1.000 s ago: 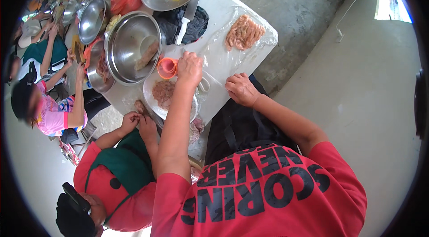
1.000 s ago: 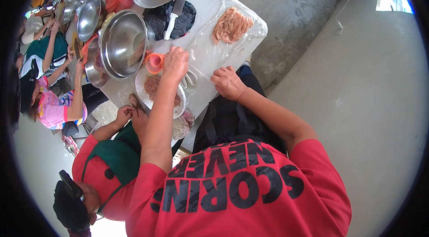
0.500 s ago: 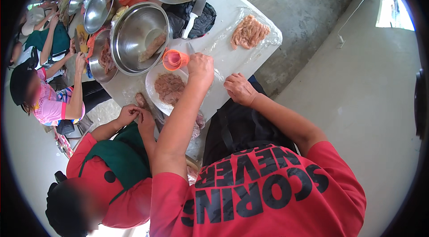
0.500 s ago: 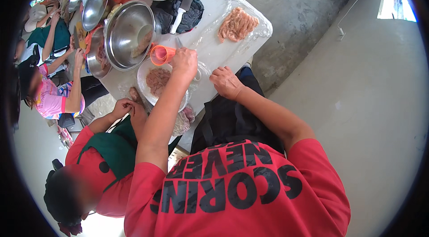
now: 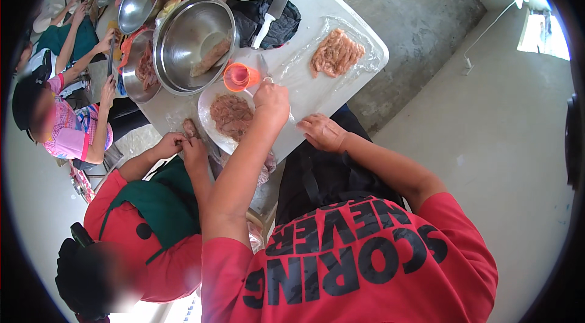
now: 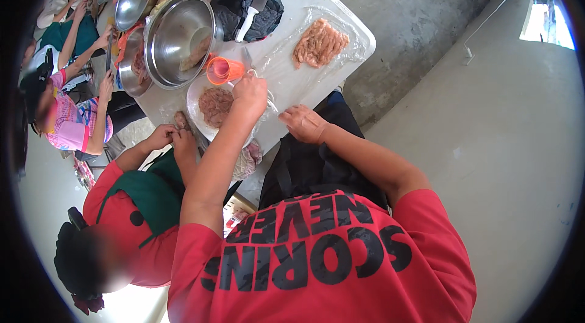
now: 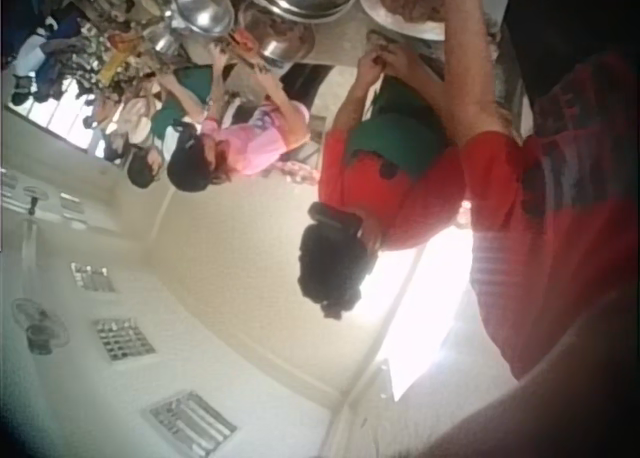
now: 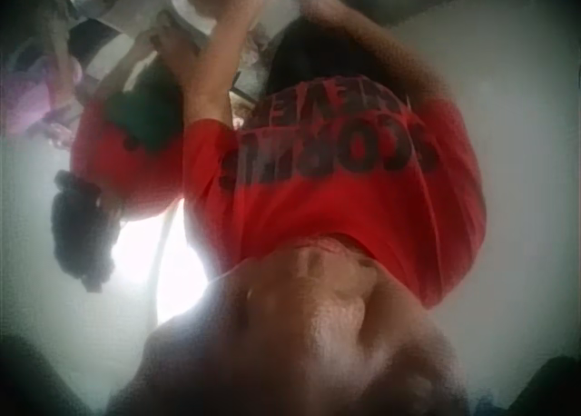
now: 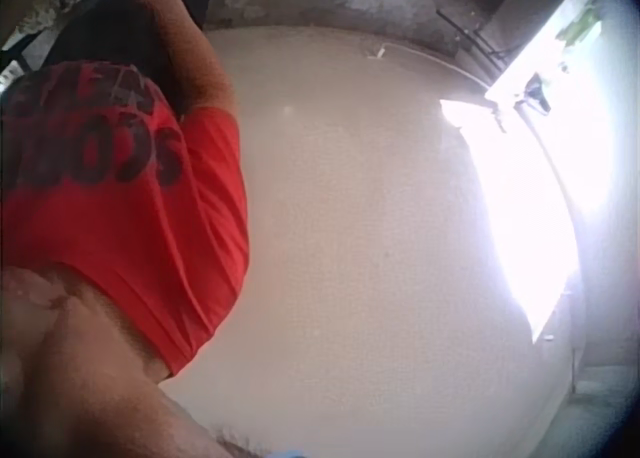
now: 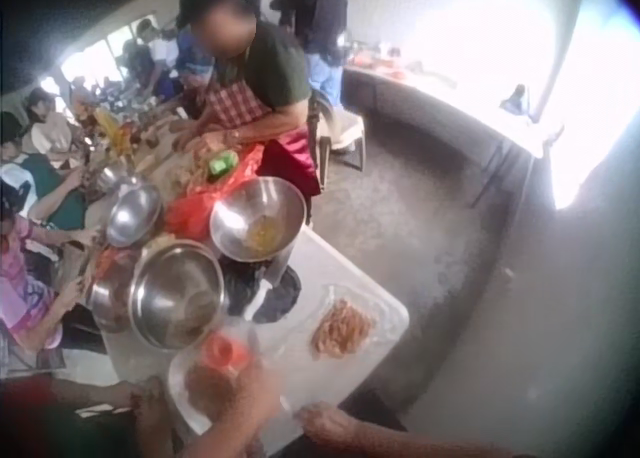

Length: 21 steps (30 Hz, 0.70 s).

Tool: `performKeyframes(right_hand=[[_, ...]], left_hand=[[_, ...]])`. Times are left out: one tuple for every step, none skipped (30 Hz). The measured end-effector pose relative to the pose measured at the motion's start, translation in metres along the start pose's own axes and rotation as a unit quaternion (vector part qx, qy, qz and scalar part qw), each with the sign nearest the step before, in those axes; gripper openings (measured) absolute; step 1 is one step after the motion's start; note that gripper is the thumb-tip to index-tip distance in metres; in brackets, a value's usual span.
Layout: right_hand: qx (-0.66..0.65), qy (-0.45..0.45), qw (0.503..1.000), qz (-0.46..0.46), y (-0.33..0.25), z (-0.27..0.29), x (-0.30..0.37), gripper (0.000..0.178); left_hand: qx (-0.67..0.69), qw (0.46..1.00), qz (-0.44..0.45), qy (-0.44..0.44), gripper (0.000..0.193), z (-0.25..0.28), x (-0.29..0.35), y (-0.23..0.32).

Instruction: The person scoops ground meat from a metal bowl and places it onto a sheet of plastic wrap on a table. They flatten and shape the meat by hand, pressing it into a uniform layer. The person works alongside others in a group setting, handling the meat and plastic wrap repeatedly.

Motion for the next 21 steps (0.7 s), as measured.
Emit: performKeyframes(right_hand=[[-0.01, -0.002, 1.0, 0.0, 0.002, -0.001, 0.004, 0.018], [-0.025, -0.038, 0.999, -0.01, -0.001, 0.002, 0.005, 0.02], [-0.04, -0.073, 0.996, -0.021, -0.005, 0.007, 0.009, 0.022], [-0.055, -0.109, 0.992, -0.031, -0.006, 0.013, 0.01, 0.024], [-0.04, -0.087, 0.995, -0.02, -0.004, 0.02, 0.01, 0.023], [-0.025, -0.066, 0.997, -0.009, 0.001, 0.029, 0.01, 0.022], [-0.01, -0.044, 0.999, 0.003, 0.005, 0.038, 0.008, 0.021], [0.013, 0.003, 1.0, -0.004, 0.011, 0.05, 0.005, 0.019], [0.035, 0.052, 0.998, -0.011, 0.018, 0.064, -0.001, 0.017], [0.057, 0.1, 0.993, -0.018, 0.024, 0.076, -0.008, 0.016], [0.077, 0.116, 0.99, -0.036, 0.031, 0.085, -0.016, 0.016], [0.098, 0.131, 0.985, -0.054, 0.038, 0.094, -0.023, 0.016], [0.119, 0.147, 0.979, -0.073, 0.046, 0.1, -0.029, 0.016], [0.133, 0.167, 0.974, -0.07, 0.054, 0.104, -0.035, 0.017], [0.147, 0.188, 0.969, -0.068, 0.061, 0.107, -0.041, 0.019], [0.161, 0.208, 0.963, -0.065, 0.068, 0.111, -0.046, 0.021], [0.166, 0.196, 0.964, -0.074, 0.079, 0.11, -0.048, 0.033], [0.175, 0.182, 0.965, -0.067, 0.08, 0.111, -0.054, 0.037], [0.185, 0.168, 0.966, -0.06, 0.081, 0.112, -0.059, 0.041], [0.193, 0.156, 0.967, -0.054, 0.082, 0.112, -0.063, 0.046], [0.198, 0.139, 0.968, -0.061, 0.085, 0.109, -0.065, 0.049]], left_hand=[[0.04, 0.999, 0.01, 0.005, 0.018, 0.004, 0.001, -0.002], [0.072, 0.997, 0.033, -0.006, 0.019, 0.0, 0.001, -0.006], [0.105, 0.993, 0.055, -0.016, 0.02, -0.006, -0.001, -0.011], [0.137, 0.987, 0.078, -0.027, 0.021, -0.01, -0.002, -0.014], [0.154, 0.983, 0.102, -0.001, 0.022, -0.009, -0.001, -0.016], [0.171, 0.977, 0.126, 0.025, 0.023, -0.007, 0.001, -0.017], [0.188, 0.969, 0.15, 0.051, 0.024, -0.006, 0.004, -0.018], [0.196, 0.964, 0.169, 0.056, 0.025, -0.005, 0.007, -0.02], [0.203, 0.959, 0.189, 0.06, 0.025, -0.003, 0.01, -0.022], [0.21, 0.953, 0.209, 0.065, 0.025, 0.0, 0.013, -0.024], [0.205, 0.948, 0.232, 0.077, 0.024, 0.004, 0.016, -0.023], [0.2, 0.942, 0.253, 0.089, 0.023, 0.009, 0.019, -0.02], [0.195, 0.936, 0.274, 0.1, 0.021, 0.011, 0.021, -0.016], [0.207, 0.937, 0.237, 0.151, 0.021, 0.013, 0.021, -0.009], [0.218, 0.934, 0.199, 0.201, 0.021, 0.012, 0.022, 0.0], [0.229, 0.927, 0.161, 0.25, 0.022, 0.01, 0.022, 0.008], [0.241, 0.932, 0.128, 0.24, 0.028, 0.004, 0.02, 0.019], [0.253, 0.935, 0.097, 0.229, 0.034, -0.004, 0.017, 0.028], [0.265, 0.937, 0.065, 0.219, 0.04, -0.011, 0.015, 0.038], [0.272, 0.933, 0.078, 0.223, 0.046, -0.017, 0.014, 0.043], [0.28, 0.929, 0.09, 0.227, 0.052, -0.022, 0.014, 0.049]])
Point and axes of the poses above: each hand's wrist, its own x-axis away from the middle knuckle, its own z-axis out of the back of the hand, y = z × x, the point moved 3 cm from there along -x, towards the middle knuckle, and after that the axes turned 10 degrees about y, right-handed, at the moved point
